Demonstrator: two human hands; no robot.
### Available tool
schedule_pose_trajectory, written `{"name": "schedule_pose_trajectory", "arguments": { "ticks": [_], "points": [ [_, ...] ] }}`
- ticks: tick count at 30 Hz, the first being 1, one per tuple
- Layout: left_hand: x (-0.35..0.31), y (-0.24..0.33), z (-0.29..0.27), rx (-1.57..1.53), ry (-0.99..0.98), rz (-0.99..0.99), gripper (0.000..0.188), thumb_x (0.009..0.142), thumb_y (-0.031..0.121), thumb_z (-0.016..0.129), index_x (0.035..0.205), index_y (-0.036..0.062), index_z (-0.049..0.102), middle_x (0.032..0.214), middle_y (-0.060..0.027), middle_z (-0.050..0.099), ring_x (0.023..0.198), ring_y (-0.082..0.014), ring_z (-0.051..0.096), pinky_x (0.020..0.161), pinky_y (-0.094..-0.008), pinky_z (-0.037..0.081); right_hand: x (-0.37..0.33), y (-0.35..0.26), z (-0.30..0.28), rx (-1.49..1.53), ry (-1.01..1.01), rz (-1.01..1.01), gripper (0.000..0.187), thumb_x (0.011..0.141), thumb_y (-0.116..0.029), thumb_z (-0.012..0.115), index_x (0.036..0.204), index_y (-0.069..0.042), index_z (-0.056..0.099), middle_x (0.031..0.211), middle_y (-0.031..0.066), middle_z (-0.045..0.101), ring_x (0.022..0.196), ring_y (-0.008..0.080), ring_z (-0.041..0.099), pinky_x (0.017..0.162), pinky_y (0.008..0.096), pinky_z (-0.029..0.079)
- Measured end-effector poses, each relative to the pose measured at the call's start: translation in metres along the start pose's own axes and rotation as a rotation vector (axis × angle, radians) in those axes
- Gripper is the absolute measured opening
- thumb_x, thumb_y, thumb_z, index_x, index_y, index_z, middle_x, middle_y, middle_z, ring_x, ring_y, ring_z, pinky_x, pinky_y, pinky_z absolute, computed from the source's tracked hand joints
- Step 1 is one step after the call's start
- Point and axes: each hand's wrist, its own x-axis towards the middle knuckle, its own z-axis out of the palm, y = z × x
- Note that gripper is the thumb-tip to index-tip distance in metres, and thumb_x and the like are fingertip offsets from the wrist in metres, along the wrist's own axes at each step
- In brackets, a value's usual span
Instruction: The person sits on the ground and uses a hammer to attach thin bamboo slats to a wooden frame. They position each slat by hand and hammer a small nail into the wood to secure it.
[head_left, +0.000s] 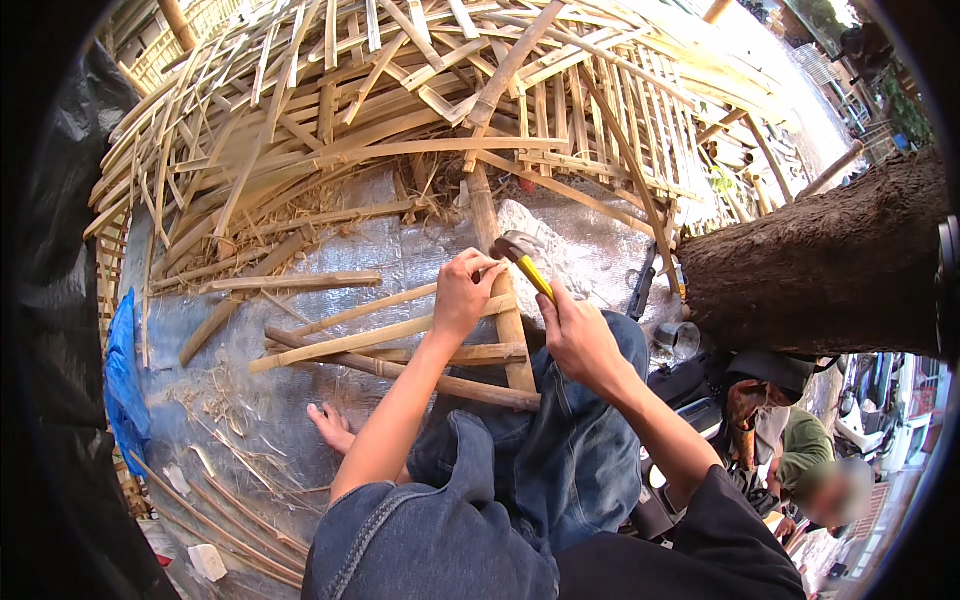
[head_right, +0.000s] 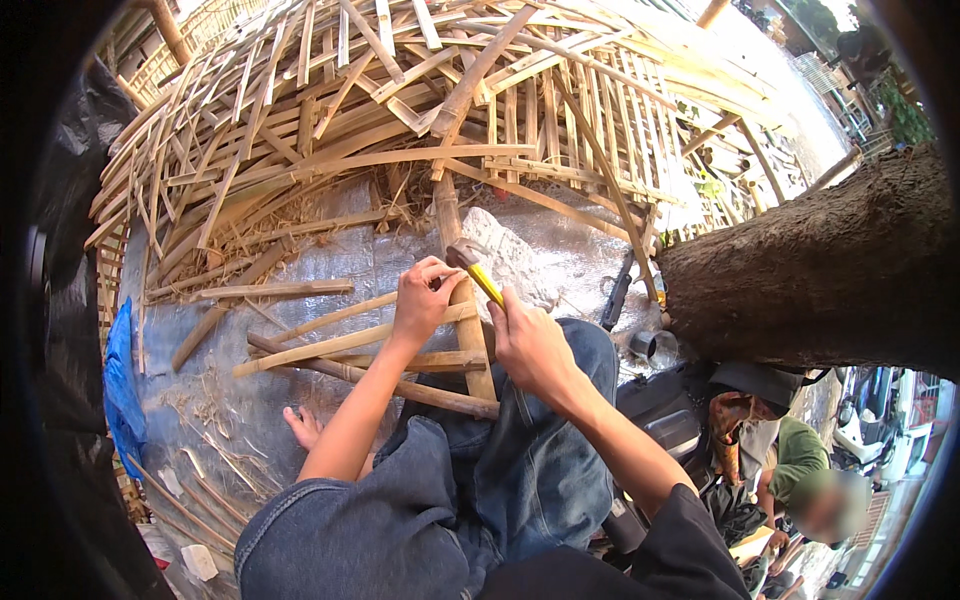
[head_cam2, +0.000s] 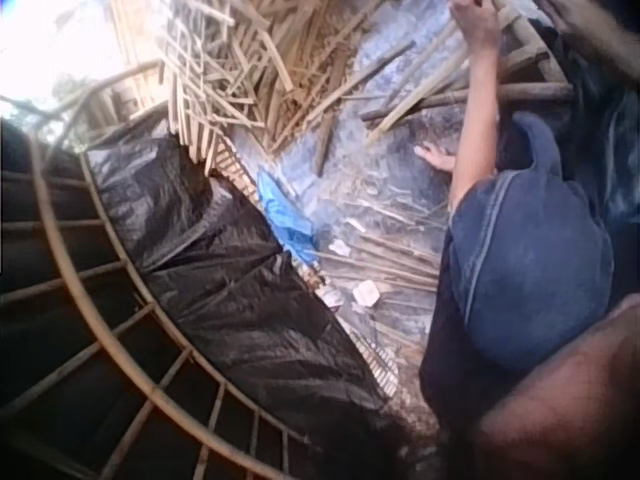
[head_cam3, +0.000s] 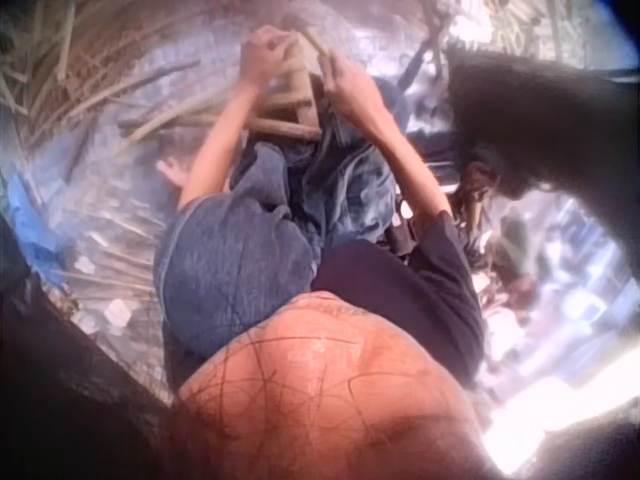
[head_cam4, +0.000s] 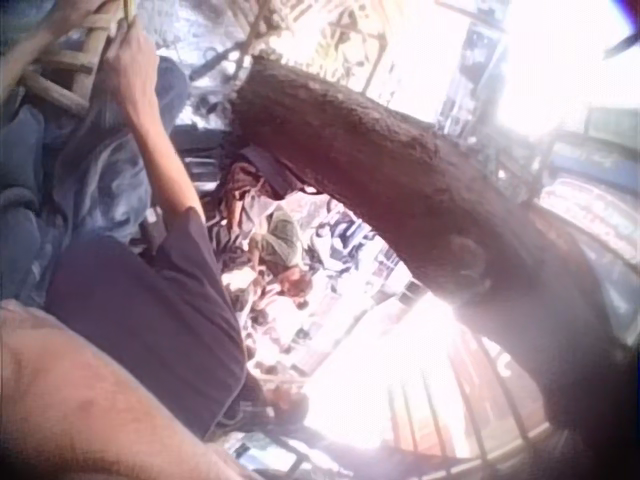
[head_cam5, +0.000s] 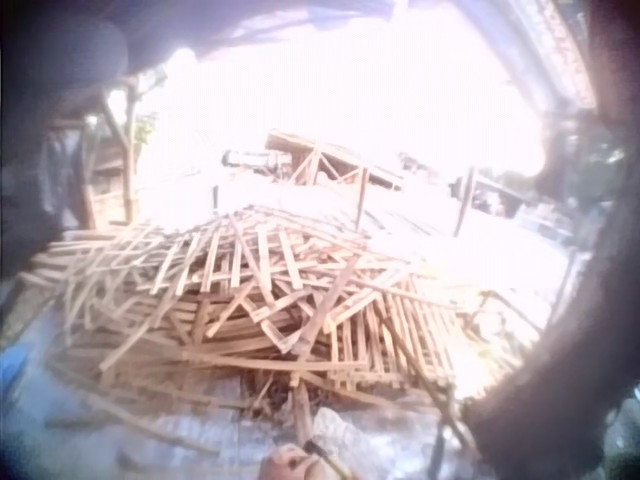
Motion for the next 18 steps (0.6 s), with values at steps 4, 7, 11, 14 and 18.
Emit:
{"name": "schedule_pose_trajectory", "arguments": {
  "ticks": [4,7,11,14,18],
  "points": [
    [0.000,0.001,-0.001,0.035,-0.073,-0.095,0.009,0.083,0.006,0.072,0.088,-0.0018,0.074,0.083,-0.0125,0.070,0.073,-0.0275,0.069,0.067,-0.0348,0.052,0.003,0.003,-0.001,-0.060,0.009,-0.040,0.022,0.103,-0.021,0.047,0.100,0.001,0.047,0.067,0.0291,0.059,0.067,0.0499,0.059,0.063,0.0584,0.045],
    [0.001,0.001,-0.001,0.015,-0.038,-0.048,0.010,0.082,0.006,0.072,0.087,-0.0017,0.074,0.084,-0.0126,0.070,0.075,-0.0273,0.069,0.068,-0.0344,0.052,0.003,0.010,0.005,-0.062,0.055,-0.104,0.023,0.103,-0.022,0.047,0.100,0.001,0.047,0.067,0.0294,0.060,0.066,0.0500,0.059,0.062,0.0582,0.045],
    [-0.001,-0.003,-0.001,0.048,-0.061,-0.057,0.010,0.083,0.007,0.072,0.088,-0.0016,0.074,0.082,-0.0124,0.069,0.073,-0.0268,0.068,0.066,-0.0340,0.051,0.004,0.009,0.003,-0.079,-0.035,-0.038,0.023,0.102,-0.022,0.047,0.100,0.001,0.047,0.066,0.0299,0.059,0.065,0.0502,0.059,0.062,0.0585,0.045],
    [-0.001,-0.001,-0.002,0.033,-0.055,-0.052,0.010,0.083,0.007,0.072,0.087,-0.0022,0.073,0.081,-0.0124,0.068,0.070,-0.0266,0.067,0.064,-0.0342,0.049,0.003,0.011,0.007,-0.060,0.054,-0.088,0.025,0.103,-0.023,0.047,0.101,0.002,0.047,0.066,0.0301,0.059,0.065,0.0504,0.059,0.062,0.0587,0.045],
    [0.000,0.001,-0.001,-0.046,-0.031,-0.065,0.010,0.083,0.007,0.072,0.084,-0.0035,0.072,0.078,-0.0126,0.067,0.067,-0.0269,0.066,0.062,-0.0349,0.049,0.003,0.001,0.004,-0.084,0.022,-0.047,0.025,0.103,-0.023,0.046,0.100,0.002,0.048,0.066,0.0300,0.059,0.065,0.0507,0.059,0.062,0.0589,0.045]
  ]
}}
